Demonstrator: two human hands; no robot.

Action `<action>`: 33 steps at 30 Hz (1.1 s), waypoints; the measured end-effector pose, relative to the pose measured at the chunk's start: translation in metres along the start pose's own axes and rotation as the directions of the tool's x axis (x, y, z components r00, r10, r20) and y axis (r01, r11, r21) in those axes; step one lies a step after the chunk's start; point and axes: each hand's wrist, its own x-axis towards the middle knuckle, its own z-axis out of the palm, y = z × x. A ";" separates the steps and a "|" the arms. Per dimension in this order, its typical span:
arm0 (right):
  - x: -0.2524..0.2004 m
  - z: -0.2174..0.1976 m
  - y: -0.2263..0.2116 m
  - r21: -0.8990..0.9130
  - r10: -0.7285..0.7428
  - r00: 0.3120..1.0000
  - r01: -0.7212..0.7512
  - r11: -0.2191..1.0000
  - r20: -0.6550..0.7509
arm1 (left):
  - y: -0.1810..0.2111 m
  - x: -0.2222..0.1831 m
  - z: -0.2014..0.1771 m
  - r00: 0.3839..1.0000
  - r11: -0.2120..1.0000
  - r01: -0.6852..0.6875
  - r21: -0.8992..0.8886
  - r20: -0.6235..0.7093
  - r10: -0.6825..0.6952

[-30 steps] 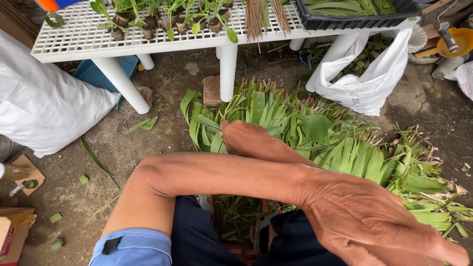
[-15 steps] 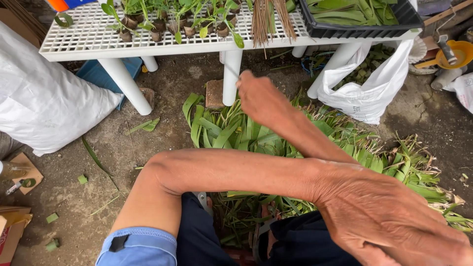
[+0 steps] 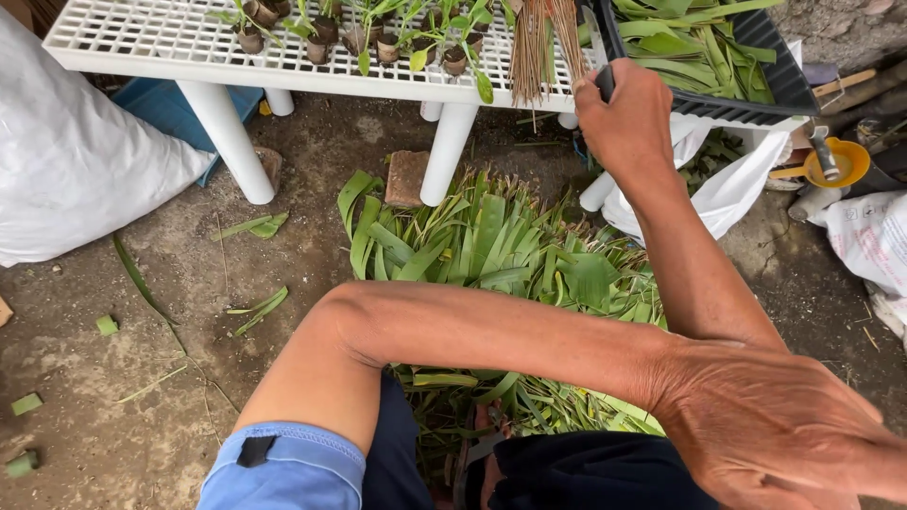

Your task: Trimming and stripping leaves or fibers from plant stems using a small knife

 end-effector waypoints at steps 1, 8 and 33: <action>0.001 0.003 0.005 0.018 -0.039 0.999 0.039 0.999 -0.039 | 0.002 0.000 -0.004 1.000 1.000 0.000 -0.007 -0.011 0.000; 0.005 0.039 0.038 0.101 0.074 0.997 -0.077 0.992 0.034 | -0.025 -0.013 0.025 0.997 0.999 0.009 -0.048 -0.078 -0.012; -0.010 0.024 -0.013 0.569 0.537 0.703 -0.703 0.427 0.466 | 0.029 -0.004 -0.008 0.815 0.756 0.537 -0.374 -0.001 -0.579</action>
